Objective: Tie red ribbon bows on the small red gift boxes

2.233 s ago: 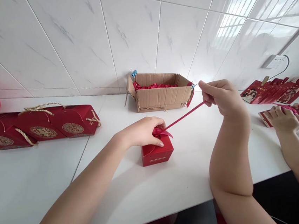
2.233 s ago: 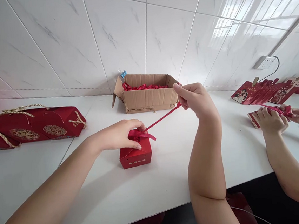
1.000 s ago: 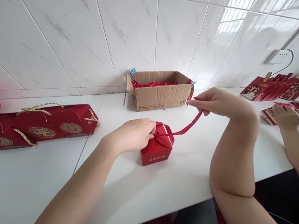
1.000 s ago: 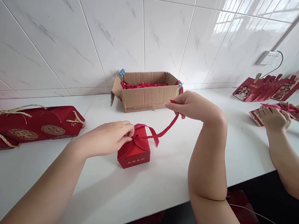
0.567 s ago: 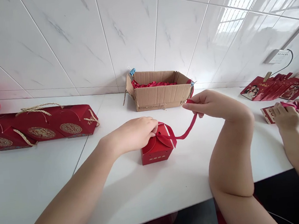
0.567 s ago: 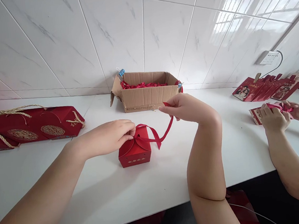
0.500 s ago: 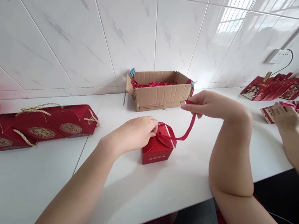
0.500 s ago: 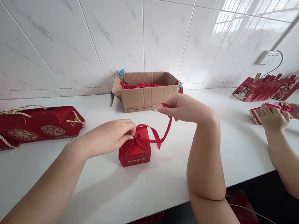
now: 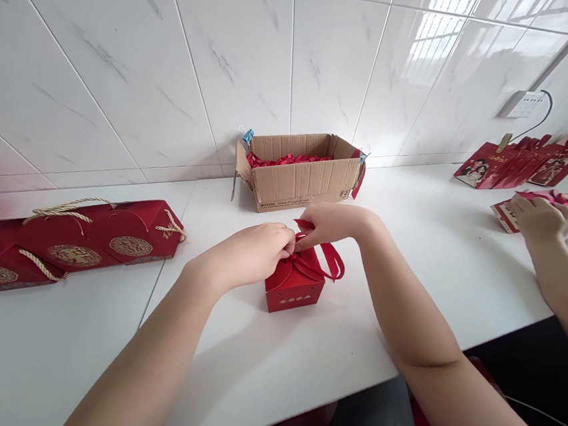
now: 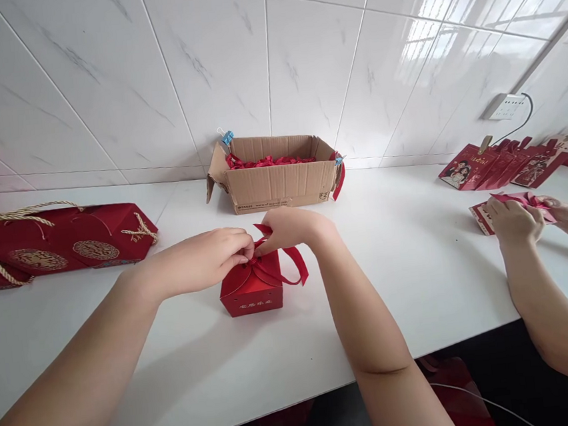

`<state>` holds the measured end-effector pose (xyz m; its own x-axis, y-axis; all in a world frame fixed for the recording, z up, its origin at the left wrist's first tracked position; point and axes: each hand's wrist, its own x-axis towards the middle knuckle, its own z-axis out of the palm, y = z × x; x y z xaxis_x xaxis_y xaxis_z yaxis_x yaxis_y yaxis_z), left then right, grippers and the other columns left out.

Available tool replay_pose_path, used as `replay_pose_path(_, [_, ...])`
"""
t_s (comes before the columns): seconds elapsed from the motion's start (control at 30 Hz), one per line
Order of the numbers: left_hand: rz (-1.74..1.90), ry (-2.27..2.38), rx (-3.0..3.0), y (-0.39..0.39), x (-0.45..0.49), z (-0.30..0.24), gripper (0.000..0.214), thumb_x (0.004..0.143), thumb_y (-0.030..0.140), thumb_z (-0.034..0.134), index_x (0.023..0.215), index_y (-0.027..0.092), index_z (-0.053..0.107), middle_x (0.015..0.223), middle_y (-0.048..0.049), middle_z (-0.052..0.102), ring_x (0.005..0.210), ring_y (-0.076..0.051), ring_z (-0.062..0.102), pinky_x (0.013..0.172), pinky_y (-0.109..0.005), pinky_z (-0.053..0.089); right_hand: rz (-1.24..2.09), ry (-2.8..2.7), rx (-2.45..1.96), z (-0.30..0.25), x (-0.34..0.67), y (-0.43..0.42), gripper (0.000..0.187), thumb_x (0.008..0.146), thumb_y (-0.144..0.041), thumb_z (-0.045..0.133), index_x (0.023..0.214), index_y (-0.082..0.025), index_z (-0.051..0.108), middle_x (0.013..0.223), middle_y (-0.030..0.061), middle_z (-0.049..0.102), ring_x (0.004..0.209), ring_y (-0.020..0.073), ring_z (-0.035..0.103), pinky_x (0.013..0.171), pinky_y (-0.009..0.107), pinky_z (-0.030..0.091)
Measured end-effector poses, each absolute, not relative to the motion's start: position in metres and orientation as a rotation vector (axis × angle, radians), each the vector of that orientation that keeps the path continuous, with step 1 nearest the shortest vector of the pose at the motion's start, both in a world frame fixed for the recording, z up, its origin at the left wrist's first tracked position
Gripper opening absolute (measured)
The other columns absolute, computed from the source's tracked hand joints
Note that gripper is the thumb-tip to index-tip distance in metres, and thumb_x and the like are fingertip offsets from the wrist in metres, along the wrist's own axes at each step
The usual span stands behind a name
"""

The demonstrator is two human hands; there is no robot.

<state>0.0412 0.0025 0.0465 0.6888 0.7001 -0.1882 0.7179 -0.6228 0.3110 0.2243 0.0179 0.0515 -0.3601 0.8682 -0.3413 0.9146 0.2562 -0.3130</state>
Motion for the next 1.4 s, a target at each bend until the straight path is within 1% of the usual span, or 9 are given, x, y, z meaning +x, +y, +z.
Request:
replay_pose_path(0.17, [-0.092, 1.121, 2.544, 0.002, 0.043, 0.045, 0.017, 0.085, 0.021, 0.041, 0.085, 0.021, 0.058, 0.098, -0.0042, 0.064, 0.074, -0.018, 0.057, 0.06, -0.029, 0.04, -0.736, 2.392, 1.7, 0.05, 0.225, 0.021, 0.045, 0.072, -0.048, 0.062, 0.056, -0.02, 0.031, 0.055, -0.0053, 0.034, 0.05, 0.0079, 0.028, 0.046, 0.027, 0.018])
replay_pose_path(0.37, [-0.044, 1.096, 2.561, 0.001, 0.044, 0.044, 0.016, 0.085, 0.019, 0.041, 0.085, 0.021, 0.057, 0.098, -0.0043, 0.064, 0.076, -0.018, 0.057, 0.061, -0.03, 0.041, -0.741, 2.406, 1.696, 0.051, 0.225, 0.02, 0.041, 0.073, -0.041, 0.062, 0.056, -0.02, 0.031, 0.055, -0.0056, 0.034, 0.05, 0.008, 0.028, 0.047, 0.027, 0.018])
replay_pose_path(0.63, [-0.015, 1.091, 2.594, -0.001, 0.05, 0.045, 0.02, 0.089, 0.021, 0.036, 0.083, 0.02, 0.056, 0.093, -0.0048, 0.064, 0.075, -0.019, 0.058, 0.062, -0.031, 0.04, -0.786, 2.367, 1.691, 0.05, 0.225, 0.021, 0.038, 0.074, -0.04, 0.061, 0.057, -0.02, 0.032, 0.055, -0.0057, 0.032, 0.05, 0.0086, 0.028, 0.047, 0.027, 0.019])
replay_pose_path(0.8, [0.033, 1.207, 2.513, 0.003, 0.041, 0.05, 0.02, 0.09, 0.029, 0.036, 0.085, 0.022, 0.055, 0.093, -0.0029, 0.065, 0.071, -0.018, 0.057, 0.057, -0.03, 0.039, -0.751, 2.358, 1.739, 0.051, 0.226, 0.02, 0.045, 0.07, -0.052, 0.064, 0.059, -0.021, 0.033, 0.058, -0.0055, 0.035, 0.052, 0.0091, 0.032, 0.048, 0.026, 0.02])
replay_pose_path(0.93, [0.091, 1.342, 2.543, 0.009, 0.036, 0.051, 0.026, 0.09, 0.035, 0.034, 0.089, 0.022, 0.056, 0.099, -0.0062, 0.065, 0.076, -0.021, 0.059, 0.059, -0.031, 0.039, -0.723, 2.363, 1.751, 0.052, 0.225, 0.02, 0.045, 0.069, -0.054, 0.064, 0.059, -0.021, 0.035, 0.058, -0.0053, 0.036, 0.052, 0.0092, 0.033, 0.047, 0.026, 0.021])
replay_pose_path(1.07, [-0.055, 1.308, 2.494, 0.01, 0.038, 0.05, 0.036, 0.09, 0.046, 0.035, 0.097, 0.021, 0.06, 0.105, -0.0077, 0.065, 0.079, -0.022, 0.06, 0.061, -0.032, 0.04, -0.716, 2.364, 1.746, 0.052, 0.225, 0.019, 0.045, 0.07, -0.053, 0.063, 0.058, -0.02, 0.034, 0.058, -0.0051, 0.036, 0.051, 0.0086, 0.031, 0.046, 0.027, 0.02])
replay_pose_path(1.17, [-0.115, 1.278, 2.42, 0.005, 0.039, 0.052, 0.04, 0.089, 0.054, 0.037, 0.105, 0.022, 0.055, 0.108, -0.0073, 0.064, 0.078, -0.021, 0.061, 0.059, -0.031, 0.04, -0.737, 2.359, 1.754, 0.053, 0.226, 0.018, 0.044, 0.07, -0.052, 0.063, 0.058, -0.021, 0.034, 0.058, -0.0052, 0.036, 0.05, 0.0084, 0.031, 0.046, 0.026, 0.02])
replay_pose_path(1.23, [-0.119, 1.273, 2.384, 0.002, 0.04, 0.053, 0.041, 0.086, 0.057, 0.041, 0.105, 0.022, 0.052, 0.109, -0.007, 0.063, 0.077, -0.02, 0.06, 0.058, -0.03, 0.04, -0.734, 2.358, 1.768, 0.054, 0.226, 0.017, 0.043, 0.07, -0.052, 0.063, 0.059, -0.021, 0.035, 0.058, -0.0052, 0.036, 0.05, 0.0085, 0.032, 0.046, 0.026, 0.02])
replay_pose_path(1.4, [-0.092, 1.15, 2.444, -0.001, 0.046, 0.049, 0.035, 0.082, 0.053, 0.049, 0.099, 0.022, 0.051, 0.119, -0.0073, 0.054, 0.092, -0.022, 0.059, 0.069, -0.031, 0.045, -0.736, 2.353, 1.755, 0.053, 0.224, 0.018, 0.038, 0.071, -0.044, 0.062, 0.059, -0.02, 0.035, 0.057, -0.0047, 0.039, 0.05, 0.0085, 0.033, 0.045, 0.026, 0.02])
